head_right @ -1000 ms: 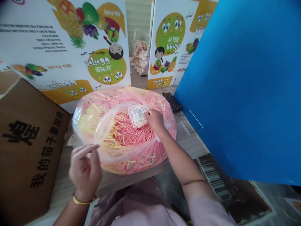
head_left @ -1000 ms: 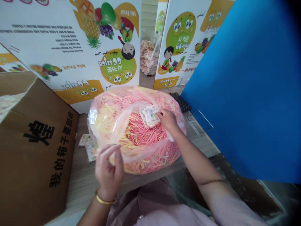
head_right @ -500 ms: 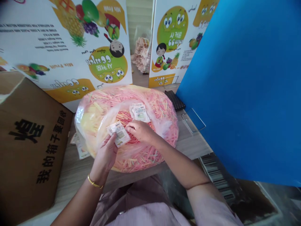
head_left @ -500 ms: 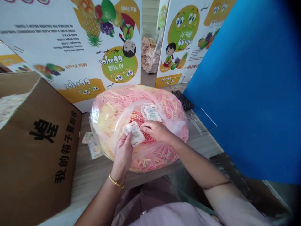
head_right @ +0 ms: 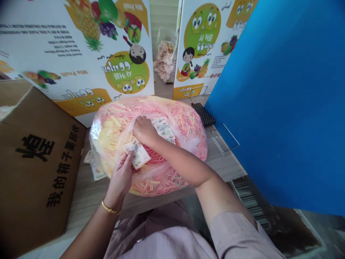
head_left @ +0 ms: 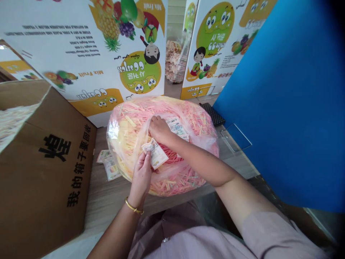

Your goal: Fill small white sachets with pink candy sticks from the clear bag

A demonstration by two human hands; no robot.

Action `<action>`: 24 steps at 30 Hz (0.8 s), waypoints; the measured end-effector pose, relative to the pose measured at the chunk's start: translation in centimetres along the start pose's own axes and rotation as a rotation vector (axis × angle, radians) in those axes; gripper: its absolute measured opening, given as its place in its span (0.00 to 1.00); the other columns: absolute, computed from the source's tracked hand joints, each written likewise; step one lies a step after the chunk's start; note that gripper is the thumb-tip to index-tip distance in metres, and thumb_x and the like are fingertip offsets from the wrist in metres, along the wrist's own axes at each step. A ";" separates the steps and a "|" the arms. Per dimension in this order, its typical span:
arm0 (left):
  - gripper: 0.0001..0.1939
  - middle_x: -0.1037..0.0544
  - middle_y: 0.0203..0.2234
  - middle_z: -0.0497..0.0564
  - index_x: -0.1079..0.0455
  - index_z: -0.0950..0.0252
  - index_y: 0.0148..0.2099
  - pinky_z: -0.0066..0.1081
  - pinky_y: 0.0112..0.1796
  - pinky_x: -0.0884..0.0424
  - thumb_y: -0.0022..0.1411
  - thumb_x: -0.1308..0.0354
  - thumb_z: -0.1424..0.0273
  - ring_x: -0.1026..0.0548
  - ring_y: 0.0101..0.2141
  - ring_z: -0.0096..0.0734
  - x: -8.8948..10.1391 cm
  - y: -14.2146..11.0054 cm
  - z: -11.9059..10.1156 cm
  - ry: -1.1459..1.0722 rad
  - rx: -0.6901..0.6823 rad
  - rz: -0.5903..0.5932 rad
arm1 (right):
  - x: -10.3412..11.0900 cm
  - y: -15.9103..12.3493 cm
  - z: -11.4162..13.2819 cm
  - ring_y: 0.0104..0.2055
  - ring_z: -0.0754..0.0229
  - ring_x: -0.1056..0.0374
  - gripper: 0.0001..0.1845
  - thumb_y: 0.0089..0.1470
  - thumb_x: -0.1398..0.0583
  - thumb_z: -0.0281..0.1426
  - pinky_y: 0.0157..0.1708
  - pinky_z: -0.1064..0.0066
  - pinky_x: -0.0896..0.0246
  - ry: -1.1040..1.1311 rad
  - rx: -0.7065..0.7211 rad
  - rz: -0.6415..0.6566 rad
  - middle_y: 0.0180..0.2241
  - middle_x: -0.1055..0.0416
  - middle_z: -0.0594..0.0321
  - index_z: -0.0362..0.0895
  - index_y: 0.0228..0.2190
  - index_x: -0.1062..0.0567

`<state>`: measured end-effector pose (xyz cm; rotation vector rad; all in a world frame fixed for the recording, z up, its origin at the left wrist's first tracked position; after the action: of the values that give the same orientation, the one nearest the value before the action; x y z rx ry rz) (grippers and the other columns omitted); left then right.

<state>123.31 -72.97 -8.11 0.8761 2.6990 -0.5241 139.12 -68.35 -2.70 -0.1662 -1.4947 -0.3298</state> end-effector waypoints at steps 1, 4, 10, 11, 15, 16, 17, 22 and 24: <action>0.23 0.17 0.47 0.51 0.23 0.60 0.53 0.28 0.38 0.21 0.61 0.33 0.53 0.19 0.44 0.36 0.1 0.0 0.0 0.018 0.018 -0.004 | 0.2 -0.1 0.0 0.57 0.40 0.37 0.20 0.65 0.50 0.22 0.51 0.56 0.41 -0.003 0.006 -0.003 0.54 0.30 0.36 0.29 0.52 0.25; 0.26 0.18 0.49 0.51 0.24 0.59 0.56 0.27 0.29 0.21 0.60 0.33 0.52 0.19 0.42 0.38 0.4 0.1 0.2 0.018 0.074 0.023 | 0.9 -1.0 -0.4 0.57 0.40 0.38 0.20 0.64 0.51 0.21 0.51 0.56 0.44 -0.017 0.026 -0.019 0.54 0.30 0.37 0.30 0.51 0.25; 0.24 0.20 0.53 0.52 0.23 0.58 0.55 0.30 0.33 0.18 0.60 0.31 0.55 0.21 0.49 0.43 0.5 0.5 0.4 0.023 0.093 0.069 | 2.2 -3.6 -1.3 0.51 0.42 0.35 0.20 0.64 0.53 0.19 0.52 0.54 0.48 -0.059 0.066 -0.064 0.46 0.25 0.40 0.31 0.50 0.26; 0.23 0.20 0.53 0.51 0.22 0.58 0.55 0.32 0.37 0.17 0.60 0.31 0.56 0.21 0.50 0.43 0.4 0.6 0.6 0.005 0.093 0.082 | 2.1 -4.0 -1.4 0.51 0.43 0.34 0.20 0.63 0.54 0.19 0.51 0.55 0.48 -0.051 0.074 -0.065 0.46 0.25 0.40 0.32 0.50 0.27; 0.23 0.21 0.56 0.53 0.22 0.59 0.55 0.42 0.54 0.22 0.59 0.31 0.57 0.24 0.56 0.46 0.0 1.0 1.1 -0.106 0.072 0.109 | 1.1 -4.7 -2.3 0.49 0.46 0.33 0.21 0.61 0.53 0.17 0.53 0.58 0.44 0.037 0.129 -0.073 0.47 0.25 0.42 0.33 0.51 0.29; 0.23 0.21 0.56 0.54 0.22 0.60 0.55 0.43 0.55 0.23 0.59 0.30 0.57 0.24 0.56 0.46 0.0 1.1 1.1 -0.119 0.066 0.100 | 0.9 -4.8 -2.7 0.49 0.46 0.33 0.20 0.62 0.53 0.17 0.53 0.58 0.43 0.071 0.121 -0.089 0.47 0.25 0.43 0.34 0.50 0.29; 0.23 0.21 0.55 0.54 0.22 0.60 0.54 0.44 0.56 0.24 0.59 0.30 0.57 0.24 0.56 0.46 0.0 1.1 1.1 -0.122 0.060 0.086 | 0.8 -4.8 -3.3 0.50 0.47 0.32 0.19 0.62 0.53 0.17 0.54 0.58 0.41 0.110 0.097 -0.110 0.47 0.25 0.44 0.35 0.50 0.29; 0.20 0.19 0.51 0.54 0.22 0.63 0.48 0.44 0.56 0.24 0.59 0.31 0.56 0.22 0.54 0.44 0.2 1.0 0.8 -0.094 0.019 0.033 | 0.7 -5.2 -5.5 0.52 0.50 0.30 0.18 0.66 0.55 0.22 0.52 0.61 0.38 0.245 -0.066 -0.139 0.49 0.24 0.46 0.39 0.52 0.32; 0.20 0.19 0.50 0.55 0.22 0.64 0.49 0.43 0.55 0.23 0.60 0.32 0.56 0.22 0.53 0.43 0.2 0.9 0.7 -0.091 0.013 0.034 | 0.6 -5.7 -5.7 0.50 0.50 0.28 0.19 0.66 0.55 0.23 0.48 0.62 0.36 0.247 -0.120 -0.063 0.47 0.23 0.46 0.38 0.53 0.32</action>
<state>123.83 -72.44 -9.00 0.8782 2.5972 -0.5601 142.81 -75.54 -3.06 -0.1680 -1.2378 -0.4743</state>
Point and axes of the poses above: each hand's wrist, its own y-axis towards the middle knuckle, its own x-axis out of the back of the hand, z = x × y, the point moved 6 cm from there along y, towards the middle knuckle
